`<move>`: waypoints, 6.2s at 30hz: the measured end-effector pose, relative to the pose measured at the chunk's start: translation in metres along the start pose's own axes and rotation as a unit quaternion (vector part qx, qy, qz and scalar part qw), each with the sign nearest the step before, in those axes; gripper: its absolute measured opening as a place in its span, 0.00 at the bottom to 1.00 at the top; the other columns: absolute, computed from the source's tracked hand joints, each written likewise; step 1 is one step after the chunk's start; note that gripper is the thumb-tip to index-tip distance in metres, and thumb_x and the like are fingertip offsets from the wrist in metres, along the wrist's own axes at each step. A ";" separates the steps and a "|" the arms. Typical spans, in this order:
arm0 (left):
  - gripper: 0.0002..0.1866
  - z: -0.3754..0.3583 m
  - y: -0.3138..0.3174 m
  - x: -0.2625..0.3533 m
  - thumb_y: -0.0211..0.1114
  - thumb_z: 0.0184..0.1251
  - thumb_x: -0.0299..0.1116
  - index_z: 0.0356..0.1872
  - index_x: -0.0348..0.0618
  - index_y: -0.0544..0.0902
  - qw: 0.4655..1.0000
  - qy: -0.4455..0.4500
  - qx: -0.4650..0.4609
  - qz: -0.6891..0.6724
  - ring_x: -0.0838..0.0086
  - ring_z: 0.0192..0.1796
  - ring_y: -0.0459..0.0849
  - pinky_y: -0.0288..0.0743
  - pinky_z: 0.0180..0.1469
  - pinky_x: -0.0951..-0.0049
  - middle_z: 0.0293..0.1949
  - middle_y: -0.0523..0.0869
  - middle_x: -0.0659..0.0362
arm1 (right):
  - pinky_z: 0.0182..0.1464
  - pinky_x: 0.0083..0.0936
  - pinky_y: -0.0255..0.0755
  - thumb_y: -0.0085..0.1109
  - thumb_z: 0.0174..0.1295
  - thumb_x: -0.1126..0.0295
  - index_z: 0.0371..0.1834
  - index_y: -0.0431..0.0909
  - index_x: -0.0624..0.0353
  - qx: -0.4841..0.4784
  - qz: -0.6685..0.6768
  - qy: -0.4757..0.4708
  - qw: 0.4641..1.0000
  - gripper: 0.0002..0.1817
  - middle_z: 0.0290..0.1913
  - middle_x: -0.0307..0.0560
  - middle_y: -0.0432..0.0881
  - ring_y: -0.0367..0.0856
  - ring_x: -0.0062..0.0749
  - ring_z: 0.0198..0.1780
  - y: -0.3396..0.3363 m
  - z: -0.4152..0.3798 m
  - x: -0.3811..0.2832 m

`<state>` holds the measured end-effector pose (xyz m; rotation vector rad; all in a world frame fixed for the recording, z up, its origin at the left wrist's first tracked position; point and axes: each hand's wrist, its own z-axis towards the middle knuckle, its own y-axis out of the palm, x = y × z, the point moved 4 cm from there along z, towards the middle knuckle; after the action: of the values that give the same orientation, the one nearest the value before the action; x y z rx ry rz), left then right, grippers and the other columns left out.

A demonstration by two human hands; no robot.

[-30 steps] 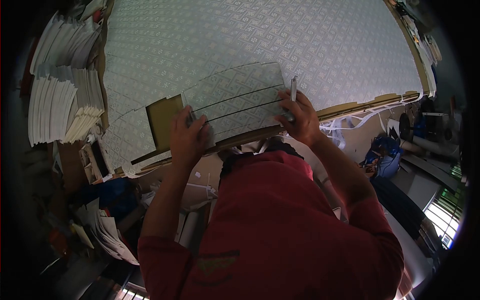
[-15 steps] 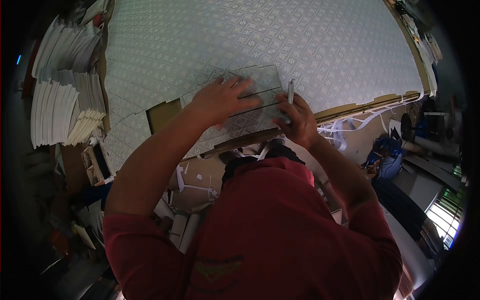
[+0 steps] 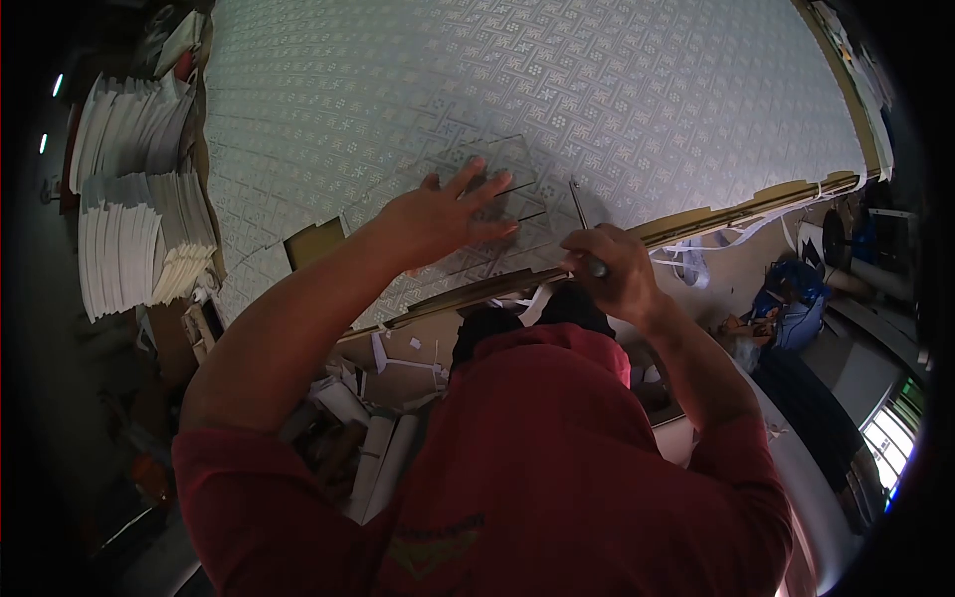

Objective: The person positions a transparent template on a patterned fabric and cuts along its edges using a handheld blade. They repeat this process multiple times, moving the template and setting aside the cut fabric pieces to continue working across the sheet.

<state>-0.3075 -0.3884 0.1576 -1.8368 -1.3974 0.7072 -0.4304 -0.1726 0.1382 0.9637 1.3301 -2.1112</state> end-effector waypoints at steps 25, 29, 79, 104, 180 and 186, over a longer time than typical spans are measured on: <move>0.69 -0.005 -0.005 0.002 0.89 0.32 0.25 0.81 0.84 0.63 0.999 -0.007 0.003 -0.033 0.53 0.89 0.45 0.71 0.79 0.44 0.89 0.41 0.62 | 0.41 0.32 0.82 0.73 0.65 0.78 0.43 0.85 0.60 -0.278 0.047 -0.007 0.960 0.07 0.38 0.46 0.92 0.93 0.40 0.40 -0.031 0.061 0.005; 0.68 -0.005 -0.004 0.001 0.89 0.32 0.26 0.81 0.84 0.63 1.000 -0.006 0.011 -0.026 0.53 0.89 0.46 0.71 0.79 0.44 0.89 0.41 0.61 | 0.40 0.33 0.81 0.72 0.65 0.78 0.42 0.86 0.58 -0.298 0.039 -0.016 0.954 0.06 0.37 0.46 0.92 0.92 0.40 0.39 -0.030 0.065 0.006; 0.76 -0.006 -0.003 0.000 0.95 0.24 0.31 0.84 0.75 0.59 0.999 0.031 0.014 0.013 0.45 0.88 0.47 0.76 0.72 0.38 0.89 0.41 0.53 | 0.44 0.30 0.81 0.70 0.66 0.74 0.44 0.85 0.65 0.229 -0.023 0.325 0.917 0.08 0.35 0.52 0.90 0.90 0.30 0.38 0.026 -0.018 -0.056; 0.78 -0.004 -0.004 0.000 0.94 0.21 0.27 0.84 0.74 0.59 0.999 0.039 0.015 0.003 0.41 0.87 0.47 0.77 0.72 0.38 0.89 0.41 0.52 | 0.39 0.39 0.84 0.71 0.63 0.71 0.41 0.85 0.61 0.191 -0.080 0.308 0.929 0.08 0.33 0.57 0.89 0.92 0.54 0.38 0.021 -0.002 -0.052; 0.28 0.009 0.023 -0.003 0.55 0.82 0.43 0.80 0.78 0.67 0.986 0.020 0.134 -0.092 0.42 0.86 0.53 0.73 0.66 0.22 0.86 0.55 0.52 | 0.42 0.34 0.82 0.73 0.66 0.67 0.42 0.86 0.60 0.252 -0.077 0.230 0.937 0.09 0.37 0.53 0.91 0.93 0.45 0.40 0.075 0.100 -0.004; 0.29 0.007 0.021 -0.003 0.56 0.81 0.43 0.80 0.79 0.67 0.989 0.018 0.135 -0.063 0.42 0.86 0.54 0.74 0.64 0.21 0.86 0.54 0.52 | 0.43 0.33 0.82 0.73 0.68 0.69 0.43 0.85 0.60 0.257 -0.066 0.212 0.941 0.08 0.39 0.50 0.92 0.93 0.43 0.40 0.078 0.096 -0.003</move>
<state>-0.3013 -0.3936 0.1363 -1.5303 -1.3117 0.7538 -0.4047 -0.2927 0.1228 1.6618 1.0528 -2.5147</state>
